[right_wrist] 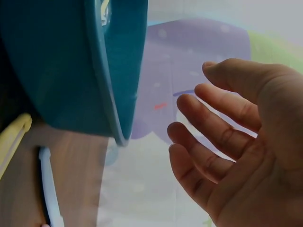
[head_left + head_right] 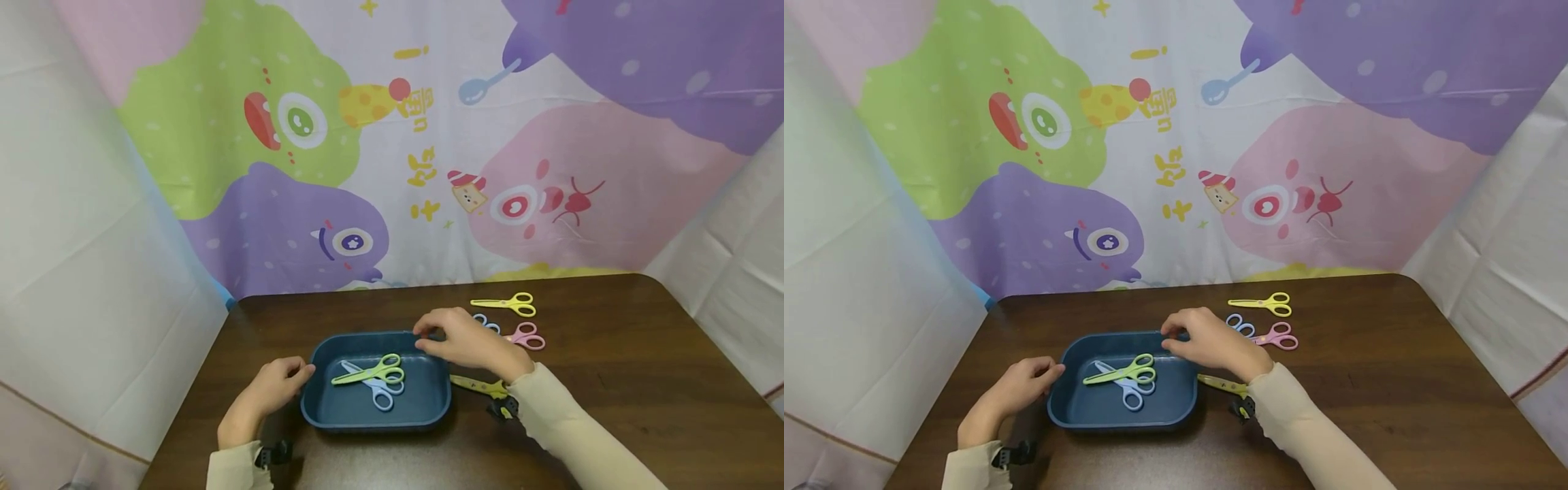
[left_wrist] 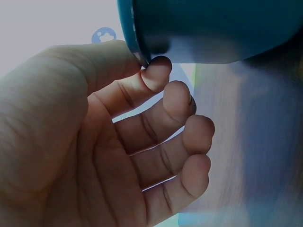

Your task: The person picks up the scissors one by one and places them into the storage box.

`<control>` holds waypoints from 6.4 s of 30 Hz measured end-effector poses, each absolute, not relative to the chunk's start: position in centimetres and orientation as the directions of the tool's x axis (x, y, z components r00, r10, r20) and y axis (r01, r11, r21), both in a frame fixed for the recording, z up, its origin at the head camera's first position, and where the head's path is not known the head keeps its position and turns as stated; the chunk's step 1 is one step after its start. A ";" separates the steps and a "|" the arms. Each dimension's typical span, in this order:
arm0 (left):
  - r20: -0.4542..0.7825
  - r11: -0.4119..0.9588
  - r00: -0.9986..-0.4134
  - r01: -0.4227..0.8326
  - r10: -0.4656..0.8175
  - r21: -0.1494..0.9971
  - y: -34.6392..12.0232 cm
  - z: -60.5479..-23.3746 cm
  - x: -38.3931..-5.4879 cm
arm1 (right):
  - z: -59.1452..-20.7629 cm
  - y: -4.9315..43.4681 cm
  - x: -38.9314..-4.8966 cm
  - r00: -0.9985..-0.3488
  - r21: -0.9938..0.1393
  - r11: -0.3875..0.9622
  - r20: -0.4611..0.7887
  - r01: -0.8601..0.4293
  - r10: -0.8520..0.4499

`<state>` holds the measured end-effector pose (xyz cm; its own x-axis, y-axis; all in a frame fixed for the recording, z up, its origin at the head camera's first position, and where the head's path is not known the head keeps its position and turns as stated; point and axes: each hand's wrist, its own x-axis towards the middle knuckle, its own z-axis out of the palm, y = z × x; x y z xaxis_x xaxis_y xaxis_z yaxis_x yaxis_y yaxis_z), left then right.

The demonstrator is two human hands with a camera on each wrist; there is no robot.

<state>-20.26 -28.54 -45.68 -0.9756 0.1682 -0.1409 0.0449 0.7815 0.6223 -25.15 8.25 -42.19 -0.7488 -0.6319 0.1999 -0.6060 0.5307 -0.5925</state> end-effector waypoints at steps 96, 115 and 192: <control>-0.177 0.775 -0.971 0.014 0.161 0.631 -28.8 -46.0 -20.4 | -47.5 20.0 -24.6 -0.852 -0.537 0.662 0.339 -0.524 -0.399; -0.157 0.764 -0.968 0.048 0.194 0.644 -28.9 -46.0 -20.4 | -48.9 22.8 -24.6 -0.893 -0.564 0.692 0.286 -0.450 -0.347; -0.159 0.768 -0.970 0.039 0.182 0.640 -28.7 -45.8 -20.2 | -48.8 27.3 -26.7 -0.887 -0.450 0.768 0.152 -0.456 -0.437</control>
<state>-20.25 -28.66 -45.77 -0.9703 0.1821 -0.1594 0.0390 0.7676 0.6397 -26.66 27.31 -48.85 -0.8866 -0.4366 0.1523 -0.4556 0.7681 -0.4500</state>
